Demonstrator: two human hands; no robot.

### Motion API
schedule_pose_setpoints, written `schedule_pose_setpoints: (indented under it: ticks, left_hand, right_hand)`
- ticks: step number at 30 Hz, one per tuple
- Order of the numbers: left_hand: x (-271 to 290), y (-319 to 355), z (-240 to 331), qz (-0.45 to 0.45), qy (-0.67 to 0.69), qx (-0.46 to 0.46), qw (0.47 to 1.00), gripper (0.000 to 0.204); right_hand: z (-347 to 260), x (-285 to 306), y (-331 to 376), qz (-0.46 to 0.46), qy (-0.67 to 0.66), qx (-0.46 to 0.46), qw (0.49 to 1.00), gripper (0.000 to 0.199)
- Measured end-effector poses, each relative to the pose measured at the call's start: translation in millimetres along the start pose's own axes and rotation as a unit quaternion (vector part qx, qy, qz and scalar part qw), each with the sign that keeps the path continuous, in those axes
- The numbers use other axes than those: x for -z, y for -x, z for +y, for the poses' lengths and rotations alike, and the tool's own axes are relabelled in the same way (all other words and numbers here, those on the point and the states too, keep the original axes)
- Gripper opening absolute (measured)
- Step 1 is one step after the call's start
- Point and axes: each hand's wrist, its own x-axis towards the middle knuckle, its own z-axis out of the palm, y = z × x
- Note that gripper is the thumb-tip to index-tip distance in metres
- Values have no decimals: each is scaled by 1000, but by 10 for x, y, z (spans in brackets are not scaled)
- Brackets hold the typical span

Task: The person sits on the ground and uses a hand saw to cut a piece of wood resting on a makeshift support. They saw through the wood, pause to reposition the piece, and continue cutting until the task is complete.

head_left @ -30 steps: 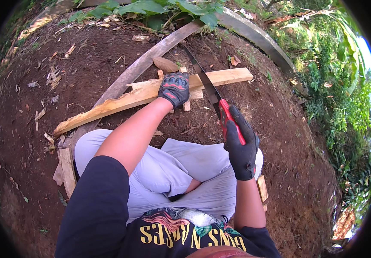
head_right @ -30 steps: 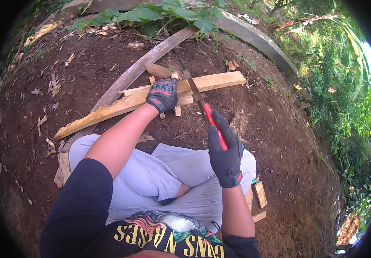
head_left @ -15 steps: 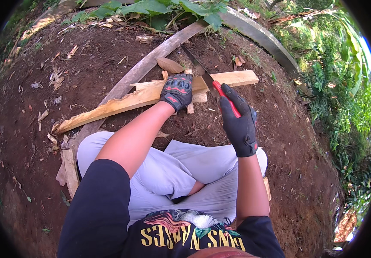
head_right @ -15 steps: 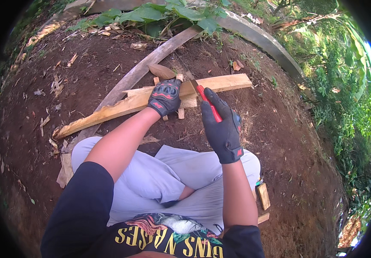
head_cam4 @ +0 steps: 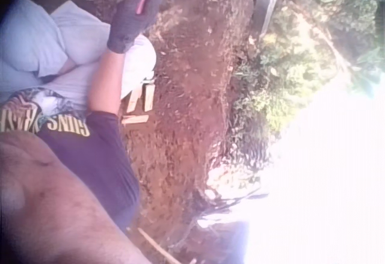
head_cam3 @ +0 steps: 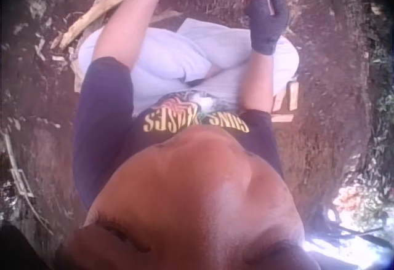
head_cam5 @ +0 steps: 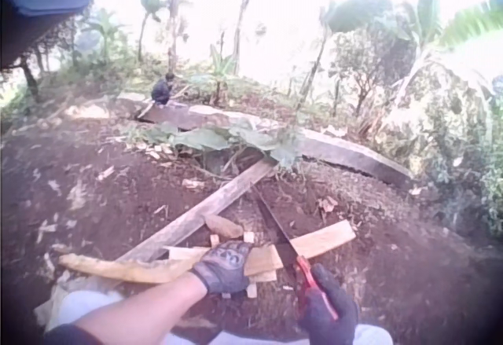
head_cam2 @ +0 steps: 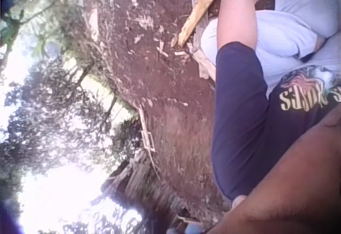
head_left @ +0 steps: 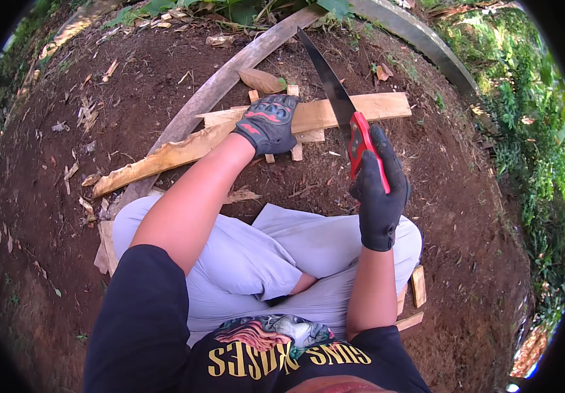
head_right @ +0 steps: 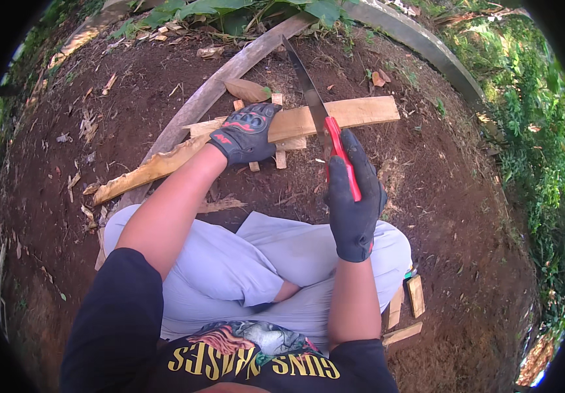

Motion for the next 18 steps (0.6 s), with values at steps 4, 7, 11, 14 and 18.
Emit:
schedule_pose_setpoints:
  ticks: [4, 7, 11, 14, 18]
  left_hand:
    - [425, -23, 184, -112, -26, 45, 992, 88]
    - [786, -37, 385, -169, 36, 108, 979, 110]
    - [234, 65, 301, -14, -26, 56, 998, 112]
    - [-230, 101, 152, 93, -81, 27, 992, 112]
    - [-190, 11, 146, 51, -44, 38, 997, 102]
  right_hand:
    - [104, -4, -77, 9, 59, 85, 995, 44]
    - [216, -87, -128, 12, 64, 124, 990, 43]
    - [255, -284, -201, 3, 46, 120, 992, 43]
    - [374, -372, -228, -2, 75, 119, 990, 44]
    - [312, -361, -242, -40, 23, 26, 999, 49]
